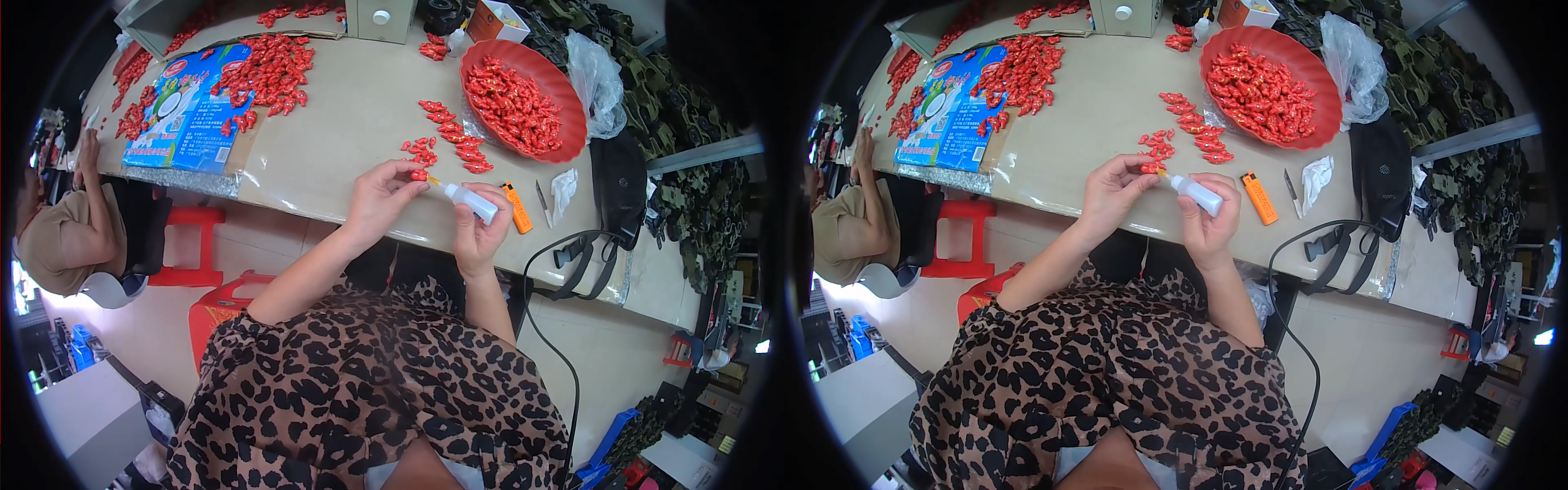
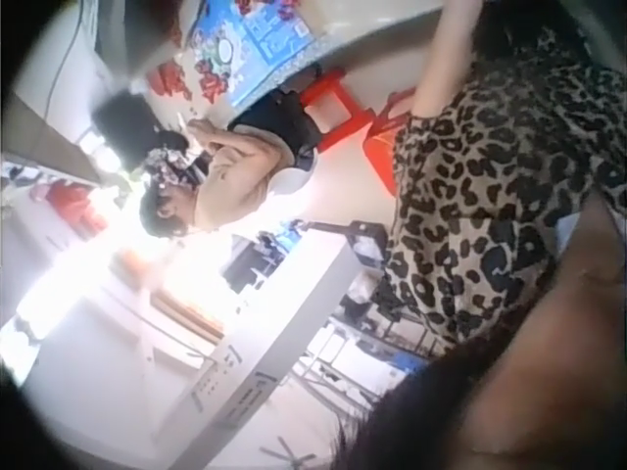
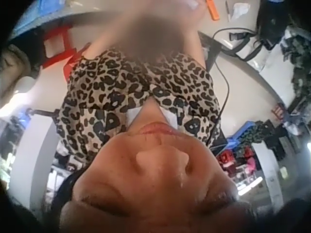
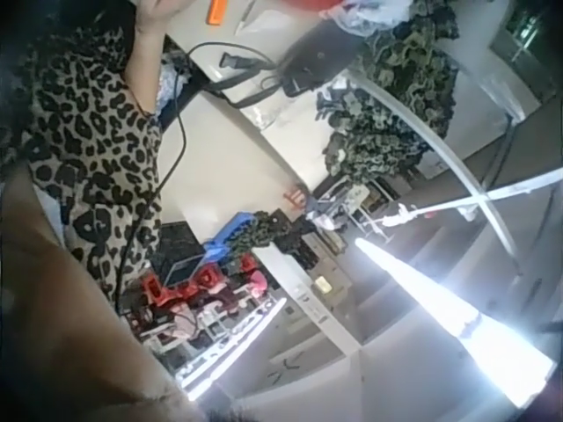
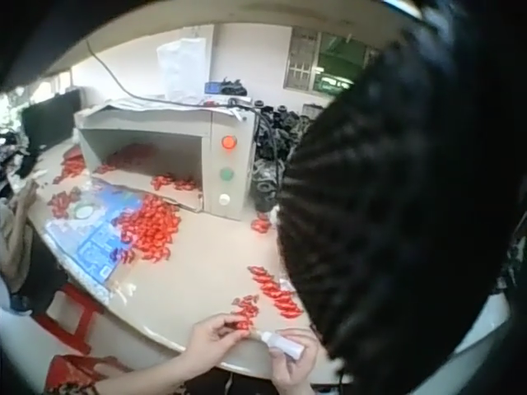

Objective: The person applies glue from a glue bottle to small red plastic components by hand to assemble them.

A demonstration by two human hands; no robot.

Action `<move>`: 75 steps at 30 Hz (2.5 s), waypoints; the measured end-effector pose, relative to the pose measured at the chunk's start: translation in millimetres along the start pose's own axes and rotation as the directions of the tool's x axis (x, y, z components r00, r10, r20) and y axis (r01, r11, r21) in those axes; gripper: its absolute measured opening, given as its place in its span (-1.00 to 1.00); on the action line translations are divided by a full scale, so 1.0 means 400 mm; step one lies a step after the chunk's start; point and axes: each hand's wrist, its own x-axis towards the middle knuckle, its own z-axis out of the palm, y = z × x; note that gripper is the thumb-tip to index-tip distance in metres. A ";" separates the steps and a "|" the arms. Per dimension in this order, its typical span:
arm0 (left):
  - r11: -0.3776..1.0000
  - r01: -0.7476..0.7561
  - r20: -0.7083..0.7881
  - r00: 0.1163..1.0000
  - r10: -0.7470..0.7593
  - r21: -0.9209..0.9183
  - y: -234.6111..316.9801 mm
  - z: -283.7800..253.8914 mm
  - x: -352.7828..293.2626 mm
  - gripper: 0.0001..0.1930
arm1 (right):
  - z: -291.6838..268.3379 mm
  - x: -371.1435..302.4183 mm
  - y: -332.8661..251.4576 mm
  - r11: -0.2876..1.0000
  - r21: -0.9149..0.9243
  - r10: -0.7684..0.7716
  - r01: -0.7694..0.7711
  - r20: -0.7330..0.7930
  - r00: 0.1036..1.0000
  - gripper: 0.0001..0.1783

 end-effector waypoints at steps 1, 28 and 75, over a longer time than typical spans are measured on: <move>1.000 0.001 0.000 1.000 -0.001 0.000 0.002 0.001 0.000 -0.78 | 0.000 0.000 -0.001 1.000 -0.005 0.004 -0.004 0.002 1.000 -0.70; 0.998 -0.007 0.022 1.000 0.006 0.062 0.004 -0.002 0.001 -0.78 | 0.000 0.000 0.002 1.000 -0.008 0.018 -0.018 -0.021 1.000 -0.73; 0.866 0.332 0.402 0.899 -0.171 -0.374 0.017 -0.047 0.020 -0.73 | -0.002 0.048 -0.015 0.932 0.307 0.193 -0.195 0.037 0.980 -0.79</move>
